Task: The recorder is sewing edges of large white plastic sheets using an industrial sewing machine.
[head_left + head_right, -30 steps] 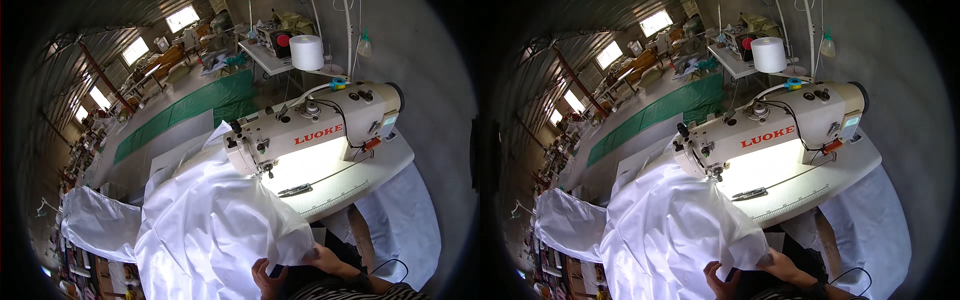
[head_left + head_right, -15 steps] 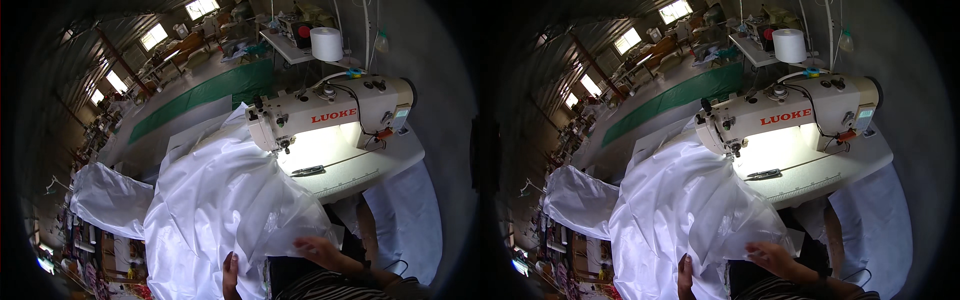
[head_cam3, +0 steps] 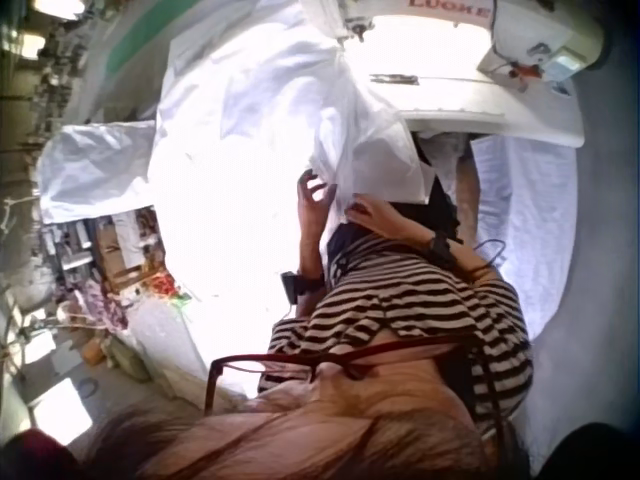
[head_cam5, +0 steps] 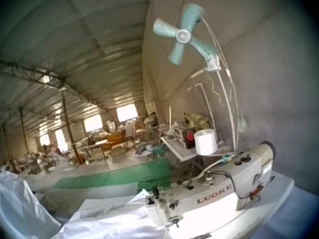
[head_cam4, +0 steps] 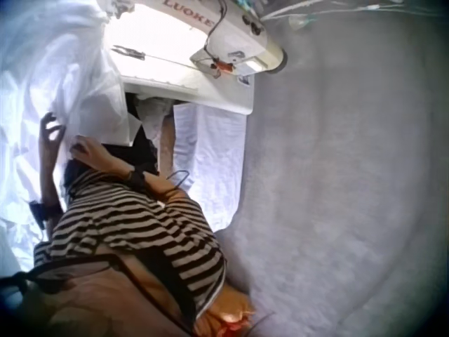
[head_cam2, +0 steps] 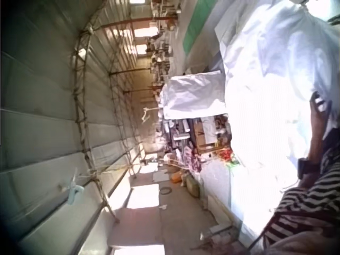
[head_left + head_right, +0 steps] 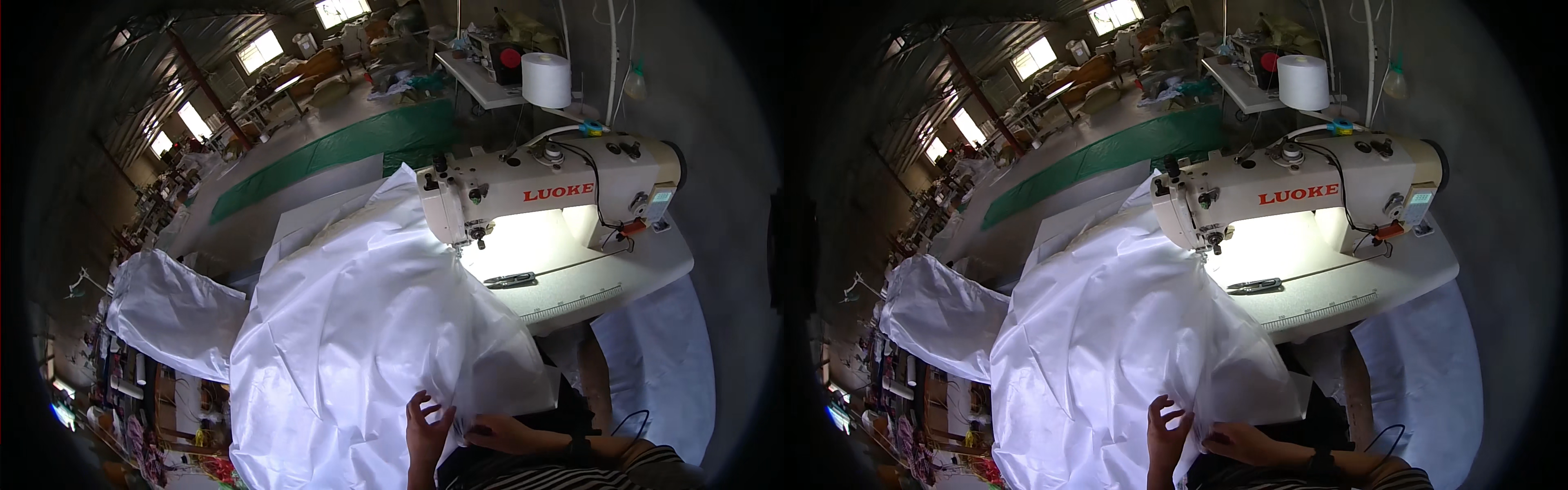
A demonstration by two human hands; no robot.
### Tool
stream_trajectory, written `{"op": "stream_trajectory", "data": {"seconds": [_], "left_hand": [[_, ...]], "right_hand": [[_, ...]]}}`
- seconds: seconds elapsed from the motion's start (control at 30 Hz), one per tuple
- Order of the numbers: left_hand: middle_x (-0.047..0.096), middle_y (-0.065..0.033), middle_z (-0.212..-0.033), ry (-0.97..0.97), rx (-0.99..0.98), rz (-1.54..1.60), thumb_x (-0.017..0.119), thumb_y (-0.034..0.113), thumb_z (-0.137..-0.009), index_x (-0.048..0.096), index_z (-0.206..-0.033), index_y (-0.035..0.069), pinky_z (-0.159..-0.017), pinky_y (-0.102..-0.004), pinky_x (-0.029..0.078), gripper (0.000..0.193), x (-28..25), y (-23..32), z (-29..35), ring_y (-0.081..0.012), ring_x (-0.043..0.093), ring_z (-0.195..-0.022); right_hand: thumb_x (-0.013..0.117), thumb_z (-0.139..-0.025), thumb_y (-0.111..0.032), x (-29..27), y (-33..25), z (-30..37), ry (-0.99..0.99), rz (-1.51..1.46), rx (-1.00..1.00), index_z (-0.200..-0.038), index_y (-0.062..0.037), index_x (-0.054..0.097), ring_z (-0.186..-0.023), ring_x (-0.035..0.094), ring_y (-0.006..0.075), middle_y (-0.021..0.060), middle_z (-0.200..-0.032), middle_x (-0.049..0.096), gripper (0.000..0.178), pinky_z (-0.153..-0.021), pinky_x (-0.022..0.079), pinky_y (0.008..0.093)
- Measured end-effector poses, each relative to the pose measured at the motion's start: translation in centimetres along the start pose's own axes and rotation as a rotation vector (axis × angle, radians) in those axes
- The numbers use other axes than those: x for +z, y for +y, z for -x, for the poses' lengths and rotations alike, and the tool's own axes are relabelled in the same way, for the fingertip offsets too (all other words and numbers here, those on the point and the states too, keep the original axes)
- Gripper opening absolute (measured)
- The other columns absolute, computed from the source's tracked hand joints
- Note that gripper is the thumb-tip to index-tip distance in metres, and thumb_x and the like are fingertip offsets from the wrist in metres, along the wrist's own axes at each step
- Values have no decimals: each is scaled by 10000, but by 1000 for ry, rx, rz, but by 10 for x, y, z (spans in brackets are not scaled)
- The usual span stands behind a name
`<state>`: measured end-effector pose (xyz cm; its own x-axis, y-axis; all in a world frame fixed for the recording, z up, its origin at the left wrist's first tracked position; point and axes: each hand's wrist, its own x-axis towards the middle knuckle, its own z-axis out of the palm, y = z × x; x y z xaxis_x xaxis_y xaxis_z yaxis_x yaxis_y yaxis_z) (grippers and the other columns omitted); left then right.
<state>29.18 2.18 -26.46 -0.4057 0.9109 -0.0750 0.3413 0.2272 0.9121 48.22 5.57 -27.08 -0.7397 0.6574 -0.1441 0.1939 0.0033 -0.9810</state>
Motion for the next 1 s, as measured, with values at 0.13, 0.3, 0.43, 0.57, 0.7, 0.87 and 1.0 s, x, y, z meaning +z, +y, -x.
{"op": "stream_trajectory", "data": {"seconds": [0.13, 0.3, 0.43, 0.57, 0.7, 0.87, 1.0], "left_hand": [[606, -146, -1137, 72, 207, -504, 728, 158, -811, 533, -1241, 69, -727, -396, 596, 480, 2, -1, 11, -296, 693, -931], [707, -152, -1000, 181, 383, -434, 711, 32, -903, 700, -956, -8, -590, -334, 585, 68, -34, 35, 42, -219, 709, -797], [698, -127, -865, -143, 280, -125, 667, -31, -920, 691, -1083, -27, -549, -294, 516, 165, -55, 79, 74, -163, 634, -646], [593, -81, -705, -331, 30, -92, 552, 66, -1006, 563, -1296, -4, -552, -307, 456, 298, -39, 96, 76, -152, 554, -612], [671, -151, -793, -380, 23, -72, 558, 97, -1013, 601, -1214, -33, -588, -307, 491, 242, -22, 78, 70, -162, 601, -657], [699, -130, -858, -57, 32, -75, 568, 79, -1012, 660, -1064, -58, -611, -296, 508, 174, -16, 39, 71, -147, 615, -688], [688, -102, -820, 35, -4, -85, 542, 101, -1030, 645, -1079, -33, -620, -290, 502, 176, -11, 34, 78, -148, 630, -728]], "right_hand": [[657, -990, -198, -18, -17, 30, 30, -114, 21, -1043, 7, 657, -828, 657, 151, 97, -897, 703, 211, -760, 518, 307], [649, -995, -153, -25, -40, 51, -83, -200, 8, -1048, -6, 668, -916, 676, 140, 96, -980, 724, 158, -839, 539, 286], [684, -958, -146, -27, -62, 58, -252, -272, -171, -1039, -1, 657, -932, 707, 174, 92, -987, 723, 168, -821, 566, 309], [613, -922, -219, -18, -74, 51, -16, 579, -682, -910, -118, 627, -657, 608, 199, 50, -855, 590, 103, -514, 449, 319], [571, -934, -224, -13, -75, 51, -86, 782, -729, -906, -115, 636, -686, 598, 173, 45, -951, 583, 130, -509, 431, 292], [580, -925, -187, -22, -65, 62, -112, 618, -765, -919, -102, 628, -669, 599, 189, 42, -899, 575, 98, -535, 448, 292], [612, -908, -186, -16, -54, 70, -102, 333, -697, -879, -112, 606, -645, 600, 200, 42, -779, 547, 80, -521, 454, 310]]}}
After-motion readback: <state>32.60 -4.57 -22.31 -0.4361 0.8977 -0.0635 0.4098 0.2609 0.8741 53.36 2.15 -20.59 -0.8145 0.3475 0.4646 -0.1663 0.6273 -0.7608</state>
